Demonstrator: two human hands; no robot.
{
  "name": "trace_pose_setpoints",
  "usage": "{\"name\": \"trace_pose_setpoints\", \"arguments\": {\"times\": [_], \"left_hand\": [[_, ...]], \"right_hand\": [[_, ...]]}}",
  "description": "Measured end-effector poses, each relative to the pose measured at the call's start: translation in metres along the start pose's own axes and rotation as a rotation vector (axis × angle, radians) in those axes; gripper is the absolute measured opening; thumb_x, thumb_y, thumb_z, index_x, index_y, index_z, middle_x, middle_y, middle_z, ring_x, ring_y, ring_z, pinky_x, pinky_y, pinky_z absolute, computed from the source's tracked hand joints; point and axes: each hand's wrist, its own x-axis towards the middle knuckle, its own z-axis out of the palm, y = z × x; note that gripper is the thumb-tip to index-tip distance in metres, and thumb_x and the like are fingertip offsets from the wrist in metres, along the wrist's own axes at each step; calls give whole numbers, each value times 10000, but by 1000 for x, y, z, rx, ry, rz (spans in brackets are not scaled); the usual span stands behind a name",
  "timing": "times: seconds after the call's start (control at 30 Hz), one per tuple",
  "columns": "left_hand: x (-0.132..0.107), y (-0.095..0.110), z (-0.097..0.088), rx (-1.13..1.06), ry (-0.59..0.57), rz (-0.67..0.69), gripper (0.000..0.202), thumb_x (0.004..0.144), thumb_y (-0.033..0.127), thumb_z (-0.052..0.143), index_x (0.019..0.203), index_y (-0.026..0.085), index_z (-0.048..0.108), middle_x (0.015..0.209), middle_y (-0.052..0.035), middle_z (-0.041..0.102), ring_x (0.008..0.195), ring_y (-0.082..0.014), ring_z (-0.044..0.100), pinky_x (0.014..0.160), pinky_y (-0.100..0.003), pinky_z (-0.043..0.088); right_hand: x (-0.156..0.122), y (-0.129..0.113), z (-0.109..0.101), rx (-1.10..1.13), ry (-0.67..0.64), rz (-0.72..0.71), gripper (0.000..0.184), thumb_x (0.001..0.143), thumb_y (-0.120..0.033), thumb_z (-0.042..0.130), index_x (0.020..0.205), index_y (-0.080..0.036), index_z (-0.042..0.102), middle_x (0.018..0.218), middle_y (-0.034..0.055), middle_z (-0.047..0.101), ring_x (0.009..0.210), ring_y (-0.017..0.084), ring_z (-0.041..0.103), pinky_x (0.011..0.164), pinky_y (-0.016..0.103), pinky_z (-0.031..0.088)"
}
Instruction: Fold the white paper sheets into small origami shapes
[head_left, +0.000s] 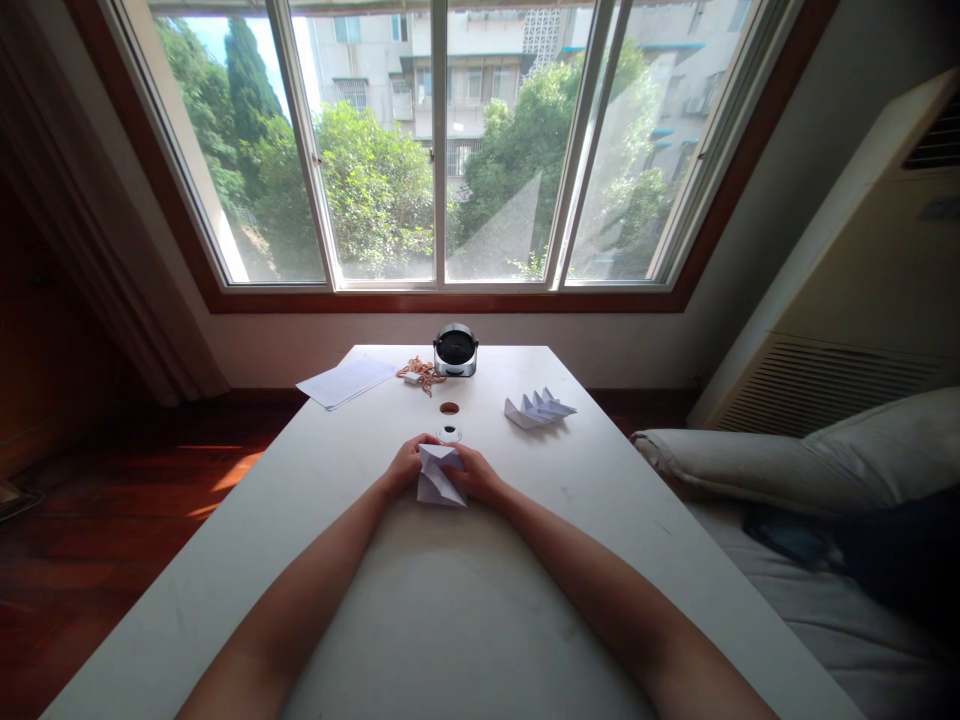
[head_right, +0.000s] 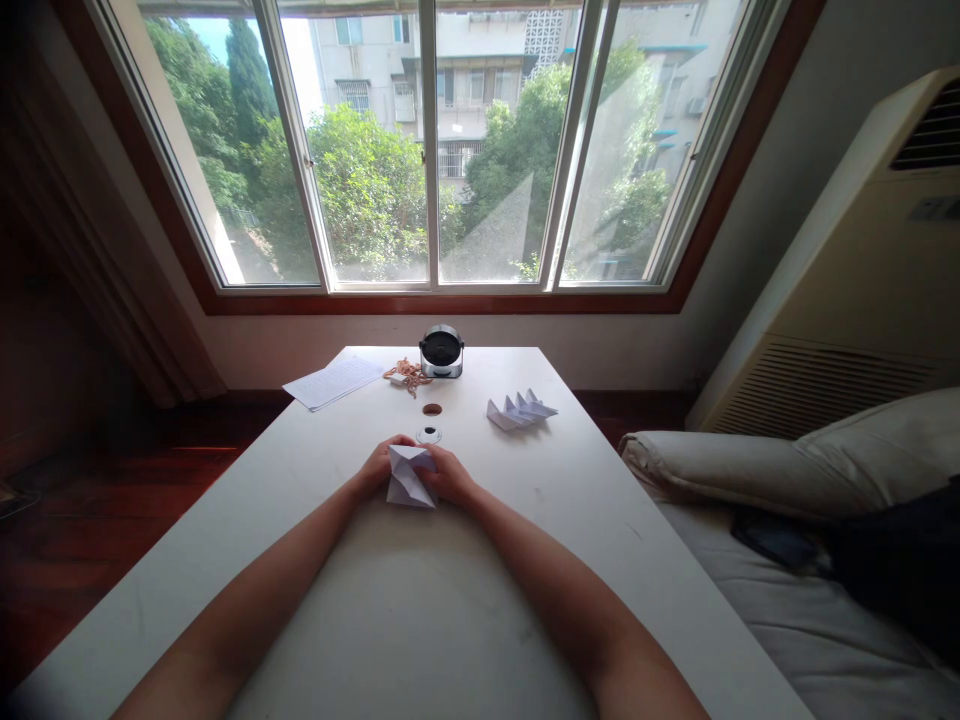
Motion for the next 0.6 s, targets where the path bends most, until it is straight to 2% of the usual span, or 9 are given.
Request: {"name": "trace_pose_setpoints", "arguments": {"times": [0.13, 0.6], "left_hand": [[0, 0, 0, 6, 1, 6, 275, 675, 242, 721, 929, 143, 684, 919, -67, 718, 841, -208, 648, 770, -288, 486], [1, -2, 0, -15, -5, -8, 295, 664, 241, 736, 935, 138, 679, 901, -58, 716, 820, -200, 644, 755, -280, 479]], "right_hand": [[0, 0, 0, -5, 2, -2, 390, 865, -228, 630, 1255, -215, 623, 1129, 60, 697, 971, 213, 643, 872, 316, 506], [1, 5, 3, 15, 11, -19, 384, 861, -249, 631, 1245, -250, 627, 1109, 49, 700, 962, 224, 657, 869, 346, 526]]}}
